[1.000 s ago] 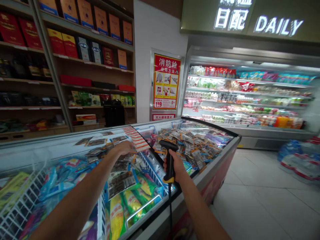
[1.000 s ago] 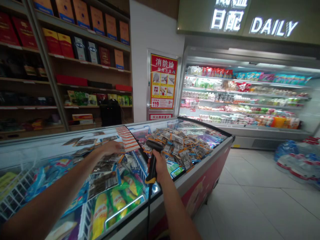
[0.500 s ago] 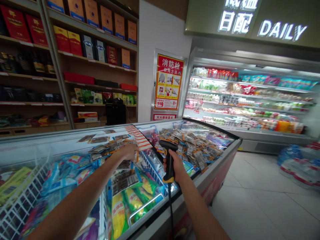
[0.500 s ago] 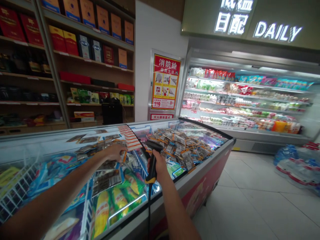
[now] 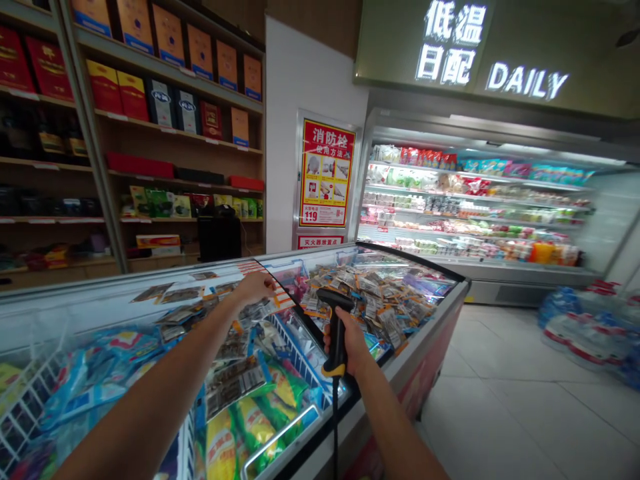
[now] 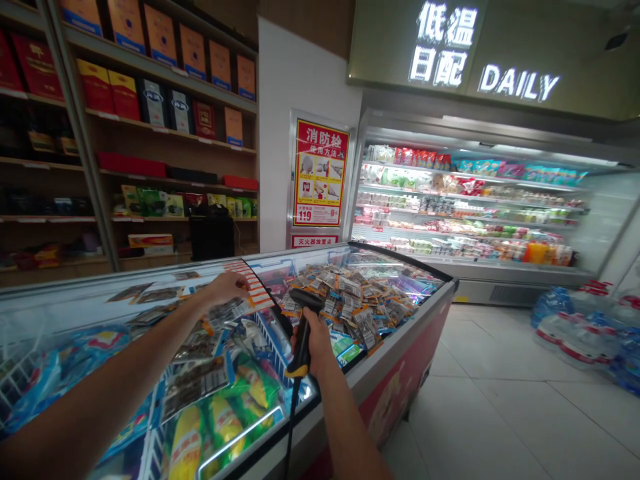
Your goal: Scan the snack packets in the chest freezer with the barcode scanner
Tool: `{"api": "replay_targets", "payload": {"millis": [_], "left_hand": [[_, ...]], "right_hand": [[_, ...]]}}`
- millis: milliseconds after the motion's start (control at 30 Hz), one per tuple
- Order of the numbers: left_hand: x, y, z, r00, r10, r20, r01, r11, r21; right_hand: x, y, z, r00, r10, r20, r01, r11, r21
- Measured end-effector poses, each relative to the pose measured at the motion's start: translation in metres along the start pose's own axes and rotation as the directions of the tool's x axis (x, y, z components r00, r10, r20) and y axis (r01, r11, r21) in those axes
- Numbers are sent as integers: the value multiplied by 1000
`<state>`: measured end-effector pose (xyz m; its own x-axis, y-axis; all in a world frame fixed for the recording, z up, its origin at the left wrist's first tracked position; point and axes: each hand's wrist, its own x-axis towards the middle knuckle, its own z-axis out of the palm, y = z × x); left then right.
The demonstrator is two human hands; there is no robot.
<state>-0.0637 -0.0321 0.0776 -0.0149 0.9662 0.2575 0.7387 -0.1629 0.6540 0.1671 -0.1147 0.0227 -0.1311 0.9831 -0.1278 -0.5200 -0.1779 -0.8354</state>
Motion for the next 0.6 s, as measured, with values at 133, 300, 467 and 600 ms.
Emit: {"api": "replay_targets", "payload": {"millis": [133,300,467,600], "left_hand": [[12,3,13,976,-170,-134,78,854,-514],[15,7,48,927,-371,-54,145,488,-860],[10,8,77,887,-461,26,118,172,-978],[7,12,93,884,-463,71,115,66,-991]], "right_hand": [[-3,-8,-2,1000,-12,5,12,1000,15],[-5,-15,-7,998,-47,30,47,999,-5],[-6,-17,-11,1000,0,-2,0,998,60],[-5,-20,-12,1000,9,27,-14,985,174]]}}
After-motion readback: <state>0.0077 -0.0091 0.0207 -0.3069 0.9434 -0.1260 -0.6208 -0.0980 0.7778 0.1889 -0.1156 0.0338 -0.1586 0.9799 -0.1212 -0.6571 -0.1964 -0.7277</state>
